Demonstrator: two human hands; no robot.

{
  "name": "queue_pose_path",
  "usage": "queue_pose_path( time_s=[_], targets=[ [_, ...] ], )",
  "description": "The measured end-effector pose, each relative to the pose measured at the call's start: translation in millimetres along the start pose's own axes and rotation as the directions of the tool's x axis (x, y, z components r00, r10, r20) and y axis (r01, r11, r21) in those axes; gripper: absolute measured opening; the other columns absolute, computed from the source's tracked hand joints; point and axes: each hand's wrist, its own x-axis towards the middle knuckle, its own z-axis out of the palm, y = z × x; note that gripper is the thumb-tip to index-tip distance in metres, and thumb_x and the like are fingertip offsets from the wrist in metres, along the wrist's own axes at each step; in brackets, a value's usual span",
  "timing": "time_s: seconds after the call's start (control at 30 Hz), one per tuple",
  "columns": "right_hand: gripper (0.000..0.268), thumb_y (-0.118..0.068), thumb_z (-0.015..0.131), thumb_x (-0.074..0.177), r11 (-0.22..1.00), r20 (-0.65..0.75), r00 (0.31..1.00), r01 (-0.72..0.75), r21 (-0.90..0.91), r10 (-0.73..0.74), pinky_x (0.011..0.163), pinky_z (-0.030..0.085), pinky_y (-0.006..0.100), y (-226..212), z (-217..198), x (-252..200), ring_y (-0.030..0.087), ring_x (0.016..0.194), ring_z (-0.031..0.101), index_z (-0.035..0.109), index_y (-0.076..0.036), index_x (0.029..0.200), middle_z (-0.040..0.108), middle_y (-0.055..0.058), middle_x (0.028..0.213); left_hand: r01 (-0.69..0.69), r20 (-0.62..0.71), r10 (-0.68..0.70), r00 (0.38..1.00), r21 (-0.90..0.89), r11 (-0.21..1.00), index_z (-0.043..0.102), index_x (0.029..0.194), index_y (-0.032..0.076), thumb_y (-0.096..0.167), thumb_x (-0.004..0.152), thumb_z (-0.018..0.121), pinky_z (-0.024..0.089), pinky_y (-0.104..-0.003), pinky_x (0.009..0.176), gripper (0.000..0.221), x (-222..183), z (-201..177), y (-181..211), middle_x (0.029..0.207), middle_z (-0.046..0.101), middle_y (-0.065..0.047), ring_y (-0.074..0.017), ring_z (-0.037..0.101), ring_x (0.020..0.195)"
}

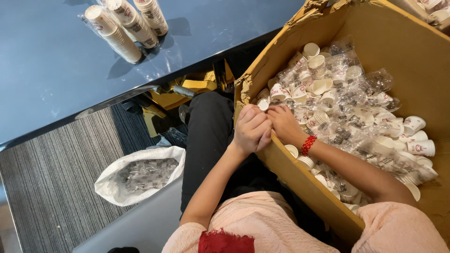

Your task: Stacking and packaging paper cups into plastic sleeves from a large box.

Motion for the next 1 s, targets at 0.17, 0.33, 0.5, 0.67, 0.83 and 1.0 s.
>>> queue_pose_path(
  time_s=[0.17, 0.33, 0.5, 0.67, 0.83, 1.0],
  targets=[
    [0.026, -0.025, 0.058, 0.086, 1.0, 0.006, 1.0, 0.003, -0.014, -0.003, 0.1, 0.04, 0.048, 0.5, -0.2, 0.4, 0.033, 0.119, 0.055, 0.066, -0.002, 0.097, 0.066, 0.012, 0.107, -0.001, -0.003, 0.001, 1.0, 0.002, 1.0, 0.061, 0.086, 0.005, 0.023, 0.099, 0.053, 0.048, -0.046, 0.096, 0.024, 0.9, -0.6, 0.4, 0.09, 0.059, -0.01, -0.0307, 0.058, 0.092],
    [0.026, -0.026, 0.057, 0.088, 1.0, 0.007, 1.0, 0.006, -0.023, -0.005, 0.099, 0.041, 0.047, 0.9, 0.9, 0.2, 0.033, 0.118, 0.056, 0.066, -0.003, 0.096, 0.066, 0.012, 0.106, 0.002, 0.005, -0.002, 1.0, 0.004, 1.0, 0.061, 0.086, 0.005, 0.022, 0.099, 0.053, 0.049, -0.046, 0.097, 0.023, 0.3, -0.8, 0.5, 0.09, 0.058, -0.01, -0.0303, 0.058, 0.092],
    [0.025, -0.025, 0.057, 0.089, 1.0, -0.008, 1.0, 0.007, -0.002, -0.007, 0.1, 0.041, 0.048, -0.4, -1.3, 0.7, 0.033, 0.118, 0.056, 0.066, -0.003, 0.096, 0.066, 0.012, 0.106, 0.002, 0.007, -0.002, 1.0, 0.007, 1.0, 0.06, 0.086, 0.005, 0.022, 0.099, 0.053, 0.048, -0.046, 0.097, 0.022, -0.1, -0.1, 0.1, 0.089, 0.058, -0.01, -0.0304, 0.058, 0.092],
    [0.024, -0.022, 0.059, 0.085, 1.0, 0.006, 1.0, -0.008, -0.008, 0.008, 0.099, 0.041, 0.047, -1.2, -2.0, 1.6, 0.033, 0.118, 0.056, 0.066, -0.002, 0.097, 0.066, 0.012, 0.107, 0.003, 0.007, -0.003, 1.0, 0.006, 1.0, 0.061, 0.086, 0.005, 0.022, 0.099, 0.053, 0.048, -0.046, 0.097, 0.022, -1.5, 0.2, 0.4, 0.09, 0.058, -0.01, -0.0301, 0.058, 0.092],
    [0.023, -0.021, 0.06, 0.085, 1.0, 0.013, 1.0, -0.009, -0.012, 0.009, 0.1, 0.041, 0.047, -0.8, -1.7, 1.2, 0.033, 0.119, 0.056, 0.066, -0.002, 0.097, 0.066, 0.012, 0.107, 0.005, 0.001, -0.005, 1.0, 0.009, 1.0, 0.062, 0.087, 0.005, 0.022, 0.099, 0.053, 0.048, -0.046, 0.098, 0.022, -2.4, 0.9, -0.1, 0.091, 0.058, -0.01, -0.0301, 0.058, 0.093],
    [0.025, -0.021, 0.059, 0.085, 1.0, 0.003, 1.0, 0.0, 0.003, 0.0, 0.102, 0.041, 0.048, -1.4, -3.6, 1.2, 0.033, 0.118, 0.055, 0.065, -0.001, 0.1, 0.066, 0.013, 0.107, 0.004, -0.002, -0.004, 1.0, 0.013, 1.0, 0.061, 0.087, 0.005, 0.022, 0.099, 0.053, 0.048, -0.046, 0.098, 0.022, -1.7, 1.0, 0.2, 0.091, 0.058, -0.01, -0.0302, 0.058, 0.093]
  ],
)
